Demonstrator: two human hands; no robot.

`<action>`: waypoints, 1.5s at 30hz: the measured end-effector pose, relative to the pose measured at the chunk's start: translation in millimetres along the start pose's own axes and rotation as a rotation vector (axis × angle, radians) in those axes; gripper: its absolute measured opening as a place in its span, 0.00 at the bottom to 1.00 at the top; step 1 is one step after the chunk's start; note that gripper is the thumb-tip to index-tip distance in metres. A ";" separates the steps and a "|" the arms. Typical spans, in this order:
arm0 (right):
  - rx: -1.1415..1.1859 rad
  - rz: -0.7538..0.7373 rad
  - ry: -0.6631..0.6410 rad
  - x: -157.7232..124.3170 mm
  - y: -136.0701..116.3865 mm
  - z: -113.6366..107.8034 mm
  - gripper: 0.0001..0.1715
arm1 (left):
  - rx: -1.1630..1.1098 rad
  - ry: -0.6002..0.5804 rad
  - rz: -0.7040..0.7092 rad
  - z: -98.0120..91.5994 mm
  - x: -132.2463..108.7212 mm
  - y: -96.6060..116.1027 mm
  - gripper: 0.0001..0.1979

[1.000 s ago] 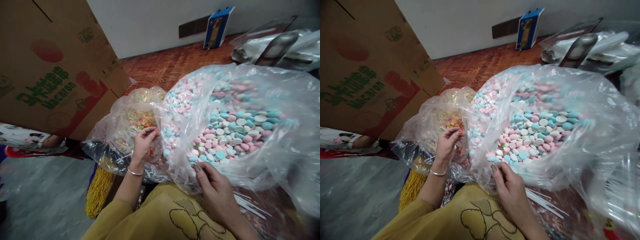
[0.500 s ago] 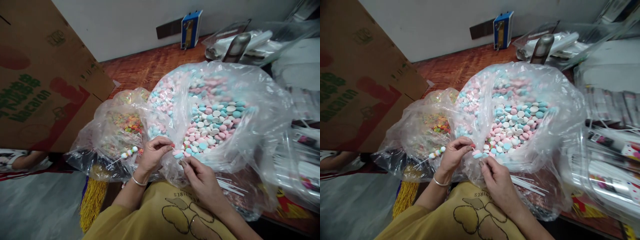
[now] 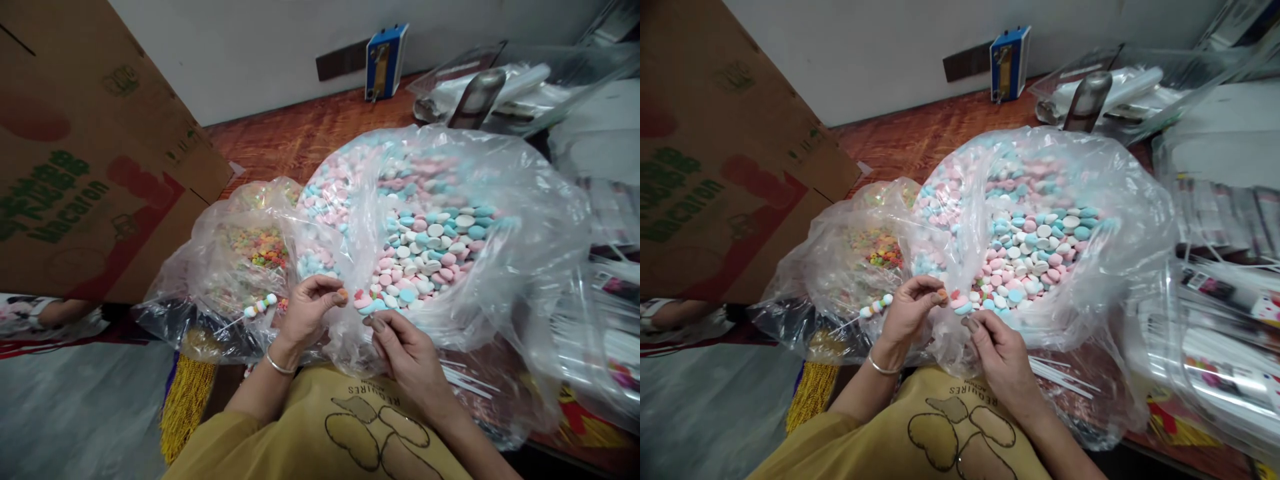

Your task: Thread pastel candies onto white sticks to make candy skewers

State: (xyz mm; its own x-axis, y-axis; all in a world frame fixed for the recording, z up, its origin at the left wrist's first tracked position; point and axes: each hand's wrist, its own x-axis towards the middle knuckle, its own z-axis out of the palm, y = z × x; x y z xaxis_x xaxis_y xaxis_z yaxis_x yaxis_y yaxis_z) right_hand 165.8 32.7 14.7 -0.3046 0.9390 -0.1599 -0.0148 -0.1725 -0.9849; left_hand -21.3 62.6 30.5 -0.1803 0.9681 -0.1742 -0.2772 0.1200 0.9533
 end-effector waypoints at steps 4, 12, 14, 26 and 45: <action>-0.033 -0.012 -0.009 -2.0 -1.0 -3.7 0.19 | -0.048 0.062 -0.039 0.5 2.8 -4.2 0.16; -0.240 -0.133 -0.018 -2.5 -10.5 -6.5 0.16 | 0.253 0.002 0.168 4.7 -4.6 6.8 0.04; -0.257 -0.129 -0.011 -2.4 -10.8 -6.3 0.16 | 0.309 -0.016 0.217 6.3 -6.4 7.9 0.04; -0.274 -0.123 -0.020 -6.1 -1.7 -7.2 0.17 | 1.289 0.488 0.358 -102.2 45.1 13.1 0.13; -0.289 -0.194 -0.035 0.4 -8.3 4.4 0.15 | 0.199 0.264 0.075 -71.4 40.8 18.8 0.17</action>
State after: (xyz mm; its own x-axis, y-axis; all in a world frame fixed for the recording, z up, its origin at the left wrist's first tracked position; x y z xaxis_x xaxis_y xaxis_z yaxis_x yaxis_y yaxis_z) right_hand 161.6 33.2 23.0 -0.3548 0.9345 0.0298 0.1931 0.1044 -0.9756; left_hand -101.3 88.7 23.8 -0.4385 0.8885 -0.1352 -0.0687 0.1168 0.9908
